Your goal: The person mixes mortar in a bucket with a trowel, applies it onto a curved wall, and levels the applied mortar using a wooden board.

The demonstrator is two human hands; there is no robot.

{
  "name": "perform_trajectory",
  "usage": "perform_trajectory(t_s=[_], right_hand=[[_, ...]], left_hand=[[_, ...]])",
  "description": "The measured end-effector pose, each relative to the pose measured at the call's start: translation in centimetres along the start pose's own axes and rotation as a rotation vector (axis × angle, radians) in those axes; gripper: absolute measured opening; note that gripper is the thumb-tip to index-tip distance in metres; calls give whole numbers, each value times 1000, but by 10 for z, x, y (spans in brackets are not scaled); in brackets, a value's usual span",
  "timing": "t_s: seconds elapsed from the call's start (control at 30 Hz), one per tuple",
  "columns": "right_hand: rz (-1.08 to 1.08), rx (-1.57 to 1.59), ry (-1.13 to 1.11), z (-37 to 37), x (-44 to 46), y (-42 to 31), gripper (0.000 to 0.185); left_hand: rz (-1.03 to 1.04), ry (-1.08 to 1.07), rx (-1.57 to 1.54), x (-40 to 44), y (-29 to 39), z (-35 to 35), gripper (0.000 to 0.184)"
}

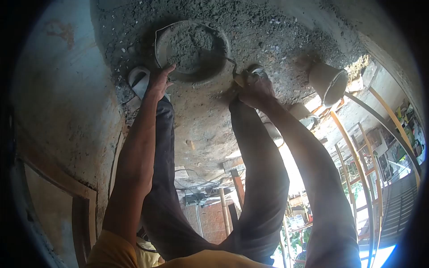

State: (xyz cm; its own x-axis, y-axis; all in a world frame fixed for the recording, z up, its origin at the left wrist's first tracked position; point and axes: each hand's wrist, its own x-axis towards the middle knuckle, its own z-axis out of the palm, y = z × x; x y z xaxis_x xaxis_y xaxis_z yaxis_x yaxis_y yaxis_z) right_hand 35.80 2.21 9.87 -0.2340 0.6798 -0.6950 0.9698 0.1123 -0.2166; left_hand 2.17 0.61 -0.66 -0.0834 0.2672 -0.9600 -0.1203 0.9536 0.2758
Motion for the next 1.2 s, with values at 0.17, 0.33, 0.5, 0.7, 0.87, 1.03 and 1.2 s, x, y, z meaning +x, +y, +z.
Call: perform_trajectory(t_s=[0.17, 0.33, 0.5, 0.7, 0.87, 1.03, 1.2], right_hand=[[93, 203, -176, -6, 65, -50, 25], [79, 335, -167, -5, 34, -59, 25], [449, 295, -135, -14, -65, -19, 27], [432, 401, -94, -81, -115, -5, 27], [329, 478, -162, -124, -114, -54, 23], [-485, 754, -9, -124, -178, -127, 12], [-430, 1145, 46, -200, -328, -178, 10]], left_hand=[[-55, -134, -75, 27, -32, -16, 93], [5, -19, -78, 17, -19, 5, 67], [215, 77, 22, -1, -16, 41, 50], [401, 217, 70, -61, 1, 73, 30], [469, 283, 375, -223, 19, 42, 39], [316, 287, 372, -404, 67, 7, 37], [411, 274, 89, -524, 89, -38, 39]])
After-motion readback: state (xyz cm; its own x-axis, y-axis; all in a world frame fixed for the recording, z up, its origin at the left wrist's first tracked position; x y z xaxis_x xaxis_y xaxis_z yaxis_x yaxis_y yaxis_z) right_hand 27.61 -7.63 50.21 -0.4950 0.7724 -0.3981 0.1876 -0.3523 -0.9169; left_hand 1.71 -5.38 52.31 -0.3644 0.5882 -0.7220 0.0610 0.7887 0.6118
